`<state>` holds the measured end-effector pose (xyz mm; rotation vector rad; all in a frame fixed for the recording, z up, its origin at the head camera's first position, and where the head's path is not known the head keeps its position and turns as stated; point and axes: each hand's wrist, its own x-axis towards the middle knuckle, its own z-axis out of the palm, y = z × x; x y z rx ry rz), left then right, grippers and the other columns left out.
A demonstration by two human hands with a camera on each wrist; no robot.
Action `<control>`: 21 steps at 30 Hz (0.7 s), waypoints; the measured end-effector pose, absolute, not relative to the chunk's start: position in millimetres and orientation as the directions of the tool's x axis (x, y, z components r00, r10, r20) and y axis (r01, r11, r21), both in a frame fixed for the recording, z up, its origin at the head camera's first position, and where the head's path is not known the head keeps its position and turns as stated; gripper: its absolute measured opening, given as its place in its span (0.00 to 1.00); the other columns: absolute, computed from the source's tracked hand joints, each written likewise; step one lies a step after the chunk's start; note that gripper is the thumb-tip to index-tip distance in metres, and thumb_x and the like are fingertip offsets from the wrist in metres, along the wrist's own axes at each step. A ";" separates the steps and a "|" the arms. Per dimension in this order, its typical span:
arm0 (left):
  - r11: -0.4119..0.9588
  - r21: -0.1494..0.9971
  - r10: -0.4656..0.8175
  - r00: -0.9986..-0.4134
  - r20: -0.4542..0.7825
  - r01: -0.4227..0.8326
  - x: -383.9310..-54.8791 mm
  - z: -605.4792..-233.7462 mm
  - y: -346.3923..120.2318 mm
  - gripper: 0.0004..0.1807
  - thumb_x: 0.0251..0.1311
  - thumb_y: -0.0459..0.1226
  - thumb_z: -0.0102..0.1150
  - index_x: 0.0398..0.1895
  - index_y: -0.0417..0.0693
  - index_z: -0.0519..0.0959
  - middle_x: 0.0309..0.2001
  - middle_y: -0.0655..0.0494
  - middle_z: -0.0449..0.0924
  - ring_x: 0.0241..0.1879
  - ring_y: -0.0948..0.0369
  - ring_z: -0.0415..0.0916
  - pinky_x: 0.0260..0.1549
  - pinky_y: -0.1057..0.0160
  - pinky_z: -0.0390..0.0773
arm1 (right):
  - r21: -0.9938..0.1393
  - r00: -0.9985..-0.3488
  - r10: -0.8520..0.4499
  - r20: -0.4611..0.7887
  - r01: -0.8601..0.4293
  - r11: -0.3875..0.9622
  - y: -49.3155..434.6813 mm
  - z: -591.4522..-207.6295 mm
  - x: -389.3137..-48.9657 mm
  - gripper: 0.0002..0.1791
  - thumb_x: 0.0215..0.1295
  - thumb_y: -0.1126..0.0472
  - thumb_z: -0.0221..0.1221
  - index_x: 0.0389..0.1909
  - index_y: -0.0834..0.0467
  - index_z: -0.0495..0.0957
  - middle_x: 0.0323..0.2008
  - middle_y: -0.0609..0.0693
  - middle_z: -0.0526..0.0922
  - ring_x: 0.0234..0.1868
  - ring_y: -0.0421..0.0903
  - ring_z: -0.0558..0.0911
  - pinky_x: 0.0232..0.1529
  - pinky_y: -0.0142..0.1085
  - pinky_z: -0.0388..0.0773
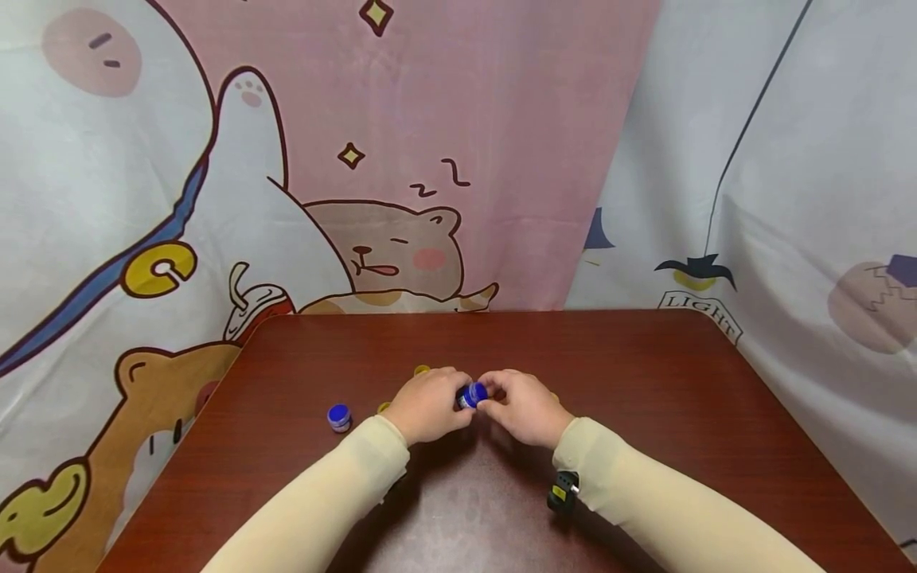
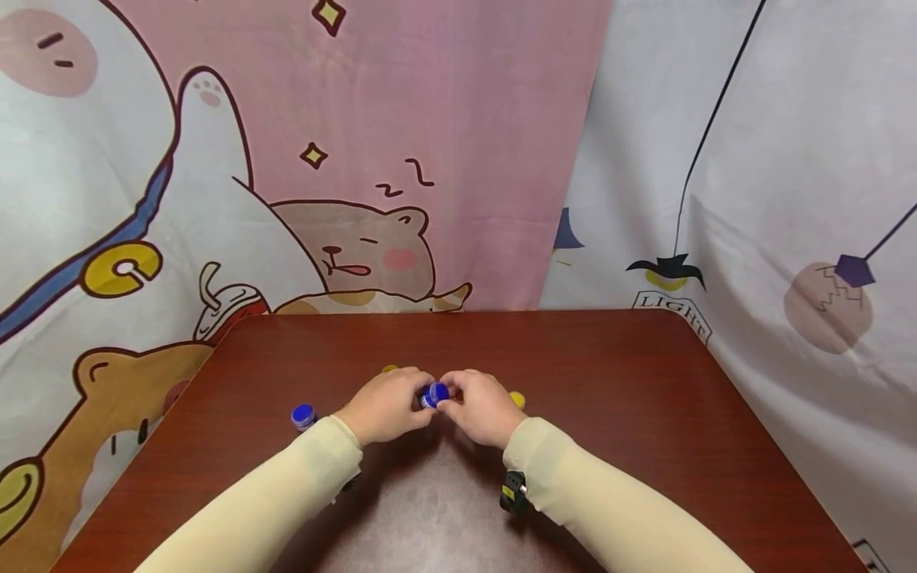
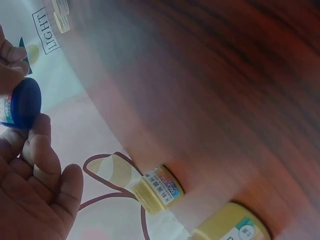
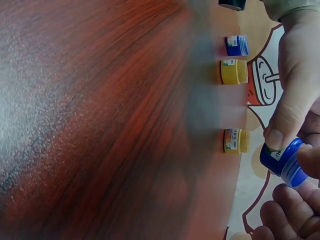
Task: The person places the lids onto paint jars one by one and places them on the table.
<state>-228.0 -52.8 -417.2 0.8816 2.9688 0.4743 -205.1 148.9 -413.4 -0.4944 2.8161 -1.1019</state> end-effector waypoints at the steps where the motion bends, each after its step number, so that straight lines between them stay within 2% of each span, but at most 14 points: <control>1: 0.795 0.290 0.535 -0.841 0.076 0.533 -228.0 -417.2 -52.9 0.19 0.64 0.51 0.70 0.52 0.51 0.83 0.39 0.61 0.80 0.35 0.63 0.74 0.38 0.61 0.79 | -0.673 -0.946 -0.322 0.042 -0.265 0.691 148.6 -413.3 -205.0 0.13 0.68 0.58 0.70 0.51 0.52 0.84 0.42 0.45 0.83 0.38 0.40 0.79 0.40 0.36 0.80; 21: 0.789 0.268 0.553 -0.829 0.082 0.553 -229.8 -421.4 -54.7 0.20 0.65 0.52 0.69 0.52 0.52 0.83 0.39 0.61 0.81 0.35 0.65 0.74 0.38 0.62 0.79 | -0.669 -0.937 -0.345 0.063 -0.296 0.682 148.7 -416.8 -206.0 0.14 0.68 0.60 0.70 0.53 0.54 0.83 0.43 0.46 0.83 0.41 0.40 0.81 0.48 0.40 0.84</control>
